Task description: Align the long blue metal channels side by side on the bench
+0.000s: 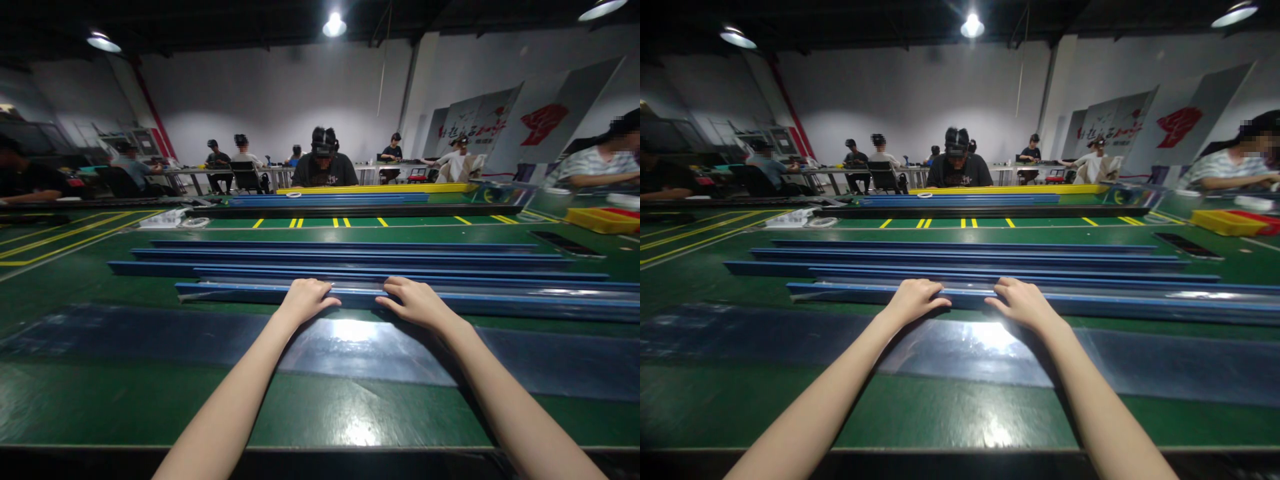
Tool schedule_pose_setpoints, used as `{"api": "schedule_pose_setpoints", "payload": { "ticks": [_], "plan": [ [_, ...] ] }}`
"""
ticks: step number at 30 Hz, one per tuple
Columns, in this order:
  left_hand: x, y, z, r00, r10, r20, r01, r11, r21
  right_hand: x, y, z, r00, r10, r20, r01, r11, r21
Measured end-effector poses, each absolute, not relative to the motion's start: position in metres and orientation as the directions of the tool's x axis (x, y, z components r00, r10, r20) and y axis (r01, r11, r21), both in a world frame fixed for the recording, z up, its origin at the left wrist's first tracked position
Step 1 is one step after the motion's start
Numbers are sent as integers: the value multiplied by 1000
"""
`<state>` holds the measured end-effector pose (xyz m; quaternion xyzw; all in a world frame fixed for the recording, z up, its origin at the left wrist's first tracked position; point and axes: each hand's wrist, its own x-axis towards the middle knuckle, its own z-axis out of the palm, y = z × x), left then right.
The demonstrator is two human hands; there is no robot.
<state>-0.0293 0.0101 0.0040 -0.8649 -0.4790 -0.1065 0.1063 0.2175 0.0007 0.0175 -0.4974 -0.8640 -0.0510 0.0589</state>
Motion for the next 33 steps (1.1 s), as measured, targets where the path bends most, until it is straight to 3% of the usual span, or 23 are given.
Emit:
{"api": "schedule_pose_setpoints", "payload": {
  "ticks": [33],
  "plan": [
    [-28,12,-5,563,755,336,816,-573,-79,213,-1,16,-506,848,157,862,504,55]
  ]
}}
